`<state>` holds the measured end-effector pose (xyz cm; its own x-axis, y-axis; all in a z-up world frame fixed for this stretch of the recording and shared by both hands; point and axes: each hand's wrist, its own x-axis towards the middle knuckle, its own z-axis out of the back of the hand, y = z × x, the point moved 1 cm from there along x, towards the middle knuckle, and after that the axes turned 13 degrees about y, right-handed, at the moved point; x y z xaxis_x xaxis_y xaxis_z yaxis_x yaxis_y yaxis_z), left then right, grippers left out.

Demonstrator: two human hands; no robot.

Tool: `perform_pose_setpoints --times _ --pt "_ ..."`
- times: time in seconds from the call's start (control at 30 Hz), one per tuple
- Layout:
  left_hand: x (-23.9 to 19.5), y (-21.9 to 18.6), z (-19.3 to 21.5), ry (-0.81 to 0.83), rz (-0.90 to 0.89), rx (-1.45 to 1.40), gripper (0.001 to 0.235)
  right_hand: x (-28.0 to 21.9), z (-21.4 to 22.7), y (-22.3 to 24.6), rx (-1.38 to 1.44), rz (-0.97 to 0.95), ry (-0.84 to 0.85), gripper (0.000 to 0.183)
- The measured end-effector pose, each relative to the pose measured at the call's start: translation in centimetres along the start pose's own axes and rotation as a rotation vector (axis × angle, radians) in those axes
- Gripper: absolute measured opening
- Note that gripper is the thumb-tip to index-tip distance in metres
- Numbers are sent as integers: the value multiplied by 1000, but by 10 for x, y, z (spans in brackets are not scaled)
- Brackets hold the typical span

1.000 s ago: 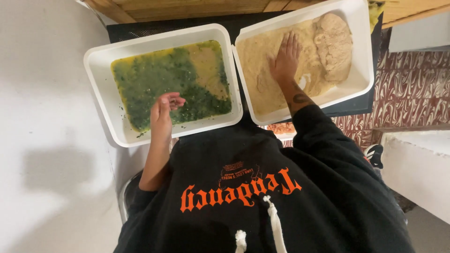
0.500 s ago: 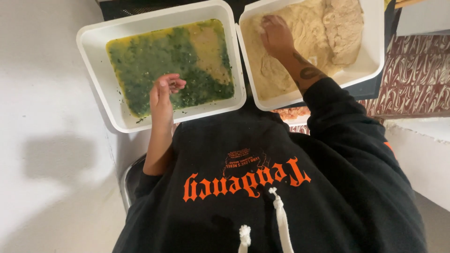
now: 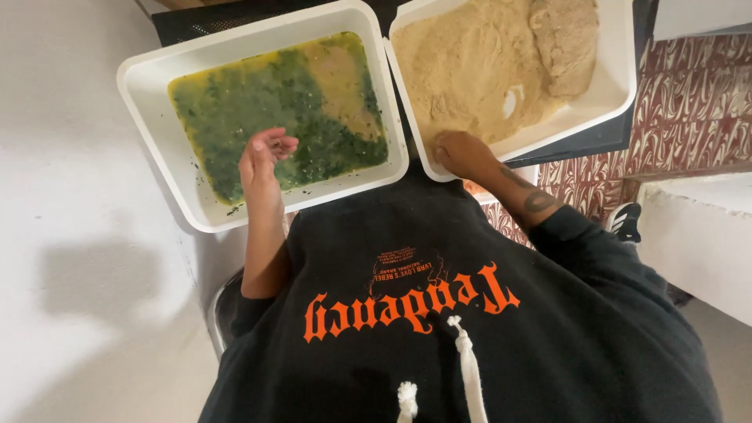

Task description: The person dips pieces of raw chicken into a green liquid mixture in a white tray, then transfers them to a second tray containing a dry breading mixture. They press the chicken into the breading to coat it thoroughly, repeating the process for multiple pieces.

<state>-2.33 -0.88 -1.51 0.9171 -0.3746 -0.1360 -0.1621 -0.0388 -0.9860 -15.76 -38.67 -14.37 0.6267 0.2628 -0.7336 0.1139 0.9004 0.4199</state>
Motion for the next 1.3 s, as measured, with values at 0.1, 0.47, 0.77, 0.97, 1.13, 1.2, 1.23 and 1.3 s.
perform_pose_setpoints --times 0.1,0.47,0.77,0.97,1.13,1.2,1.23,1.3 --pt "6 -6 -5 47 -1 15 53 -11 9 16 -321 -92 -362 24" --pt "12 -6 -8 139 84 51 57 -4 83 20 267 -107 -817 57" --pt "1 6 -8 114 112 94 53 65 109 17 26 -346 -628 73" --pt "-3 -3 -8 69 139 81 52 68 100 5 -77 -315 -683 73" --pt "-1 -4 -7 78 163 88 58 78 105 -40 -68 -191 -832 54" --pt "-5 -5 -6 52 173 89 57 74 103 -49 -112 -149 -964 60" --pt "-7 -6 -7 58 188 104 58 76 99 -50 -71 -162 -834 61" --pt "-8 -9 -6 67 199 123 58 74 102 -53 -28 -174 -709 79"
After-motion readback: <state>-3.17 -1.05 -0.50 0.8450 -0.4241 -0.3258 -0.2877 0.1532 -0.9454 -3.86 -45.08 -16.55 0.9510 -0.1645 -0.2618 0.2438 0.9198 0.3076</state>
